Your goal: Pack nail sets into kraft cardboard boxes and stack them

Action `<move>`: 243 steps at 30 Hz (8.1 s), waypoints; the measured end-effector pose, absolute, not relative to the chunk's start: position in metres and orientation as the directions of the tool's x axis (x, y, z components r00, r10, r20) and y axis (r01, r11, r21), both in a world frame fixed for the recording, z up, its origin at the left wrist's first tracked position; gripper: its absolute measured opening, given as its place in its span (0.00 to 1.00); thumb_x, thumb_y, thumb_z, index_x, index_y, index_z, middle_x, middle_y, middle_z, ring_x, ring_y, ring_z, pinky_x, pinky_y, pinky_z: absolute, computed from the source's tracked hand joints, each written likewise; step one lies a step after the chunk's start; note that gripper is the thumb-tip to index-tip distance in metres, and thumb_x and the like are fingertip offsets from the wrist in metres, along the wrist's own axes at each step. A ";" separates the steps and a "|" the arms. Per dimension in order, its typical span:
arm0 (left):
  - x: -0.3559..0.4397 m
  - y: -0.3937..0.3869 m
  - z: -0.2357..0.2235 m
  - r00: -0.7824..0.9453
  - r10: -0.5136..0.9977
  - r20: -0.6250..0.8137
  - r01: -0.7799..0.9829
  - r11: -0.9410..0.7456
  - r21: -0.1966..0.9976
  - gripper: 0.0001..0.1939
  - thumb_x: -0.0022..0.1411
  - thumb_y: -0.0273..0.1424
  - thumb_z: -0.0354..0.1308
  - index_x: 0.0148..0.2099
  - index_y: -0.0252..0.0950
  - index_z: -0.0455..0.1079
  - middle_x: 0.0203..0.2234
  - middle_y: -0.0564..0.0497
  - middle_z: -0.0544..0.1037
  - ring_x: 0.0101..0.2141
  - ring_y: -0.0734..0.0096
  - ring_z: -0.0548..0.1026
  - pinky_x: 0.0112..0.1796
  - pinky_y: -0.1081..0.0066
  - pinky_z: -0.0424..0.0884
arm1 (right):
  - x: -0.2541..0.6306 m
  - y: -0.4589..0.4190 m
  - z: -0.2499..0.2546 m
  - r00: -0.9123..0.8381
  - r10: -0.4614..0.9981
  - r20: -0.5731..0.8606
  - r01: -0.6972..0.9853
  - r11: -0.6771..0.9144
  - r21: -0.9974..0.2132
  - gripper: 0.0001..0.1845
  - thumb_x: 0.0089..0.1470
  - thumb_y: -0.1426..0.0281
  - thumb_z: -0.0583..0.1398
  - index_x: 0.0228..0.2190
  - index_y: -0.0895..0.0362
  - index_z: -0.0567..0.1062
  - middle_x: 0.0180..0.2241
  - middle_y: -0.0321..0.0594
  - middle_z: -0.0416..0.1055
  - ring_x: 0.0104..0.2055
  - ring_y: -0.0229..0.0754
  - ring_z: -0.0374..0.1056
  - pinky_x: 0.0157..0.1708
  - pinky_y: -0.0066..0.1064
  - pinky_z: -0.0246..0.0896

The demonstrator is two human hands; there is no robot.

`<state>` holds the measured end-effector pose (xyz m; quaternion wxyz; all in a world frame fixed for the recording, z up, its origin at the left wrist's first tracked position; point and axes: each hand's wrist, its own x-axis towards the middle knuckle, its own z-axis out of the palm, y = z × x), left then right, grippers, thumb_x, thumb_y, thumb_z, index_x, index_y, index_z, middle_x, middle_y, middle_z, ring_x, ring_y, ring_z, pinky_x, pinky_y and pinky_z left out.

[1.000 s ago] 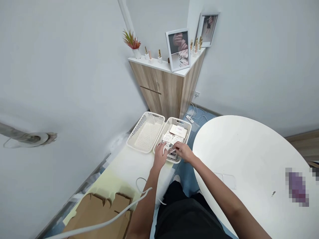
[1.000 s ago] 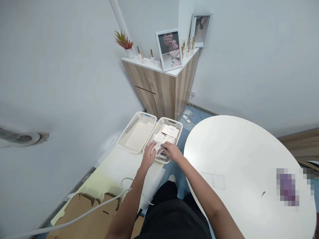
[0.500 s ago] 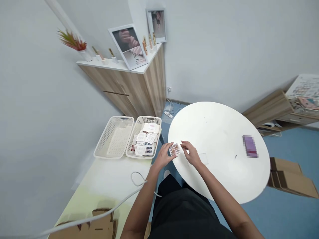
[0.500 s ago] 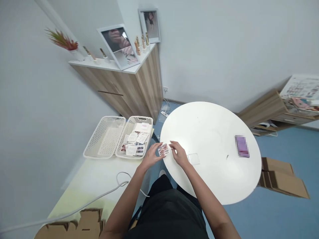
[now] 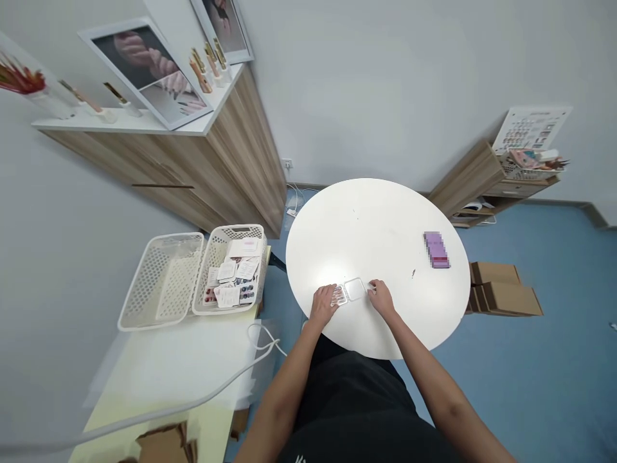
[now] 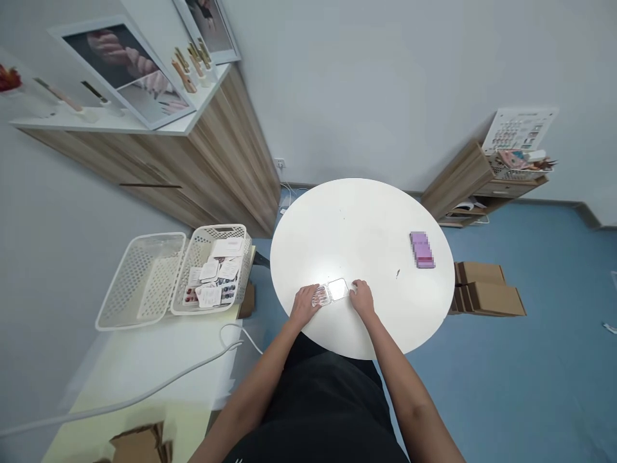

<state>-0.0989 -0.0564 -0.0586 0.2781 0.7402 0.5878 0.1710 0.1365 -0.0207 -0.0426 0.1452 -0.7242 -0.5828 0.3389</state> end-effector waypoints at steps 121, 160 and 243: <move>-0.341 -0.335 -0.056 -0.556 0.831 0.014 0.779 0.516 0.356 0.12 0.68 0.26 0.47 0.40 0.37 0.73 0.45 0.44 0.78 0.45 0.60 0.75 0.47 0.61 0.67 | -0.209 -0.191 -0.044 -0.892 0.253 -0.375 0.407 0.811 -0.419 0.30 0.57 0.71 0.57 0.61 0.60 0.63 0.67 0.55 0.49 0.69 0.54 0.47 0.64 0.49 0.45; 0.028 -0.071 -0.085 0.265 0.941 -0.209 0.947 -0.214 0.239 0.44 0.59 0.44 0.61 0.71 0.49 0.43 0.70 0.41 0.43 0.68 0.40 0.41 0.58 0.30 0.42 | 0.217 0.124 -0.023 -0.308 0.943 -0.125 0.873 0.228 -0.430 0.28 0.62 0.64 0.52 0.60 0.62 0.63 0.62 0.53 0.61 0.64 0.53 0.54 0.61 0.44 0.49; -0.015 -0.012 -0.055 0.599 0.799 -0.046 0.758 -0.548 0.353 0.29 0.58 0.22 0.51 0.63 0.31 0.58 0.57 0.37 0.71 0.60 0.56 0.67 0.58 0.57 0.62 | 0.192 -0.015 -0.051 -0.633 0.773 0.036 0.740 0.618 -0.267 0.22 0.57 0.77 0.54 0.54 0.59 0.67 0.56 0.52 0.68 0.58 0.50 0.63 0.66 0.55 0.38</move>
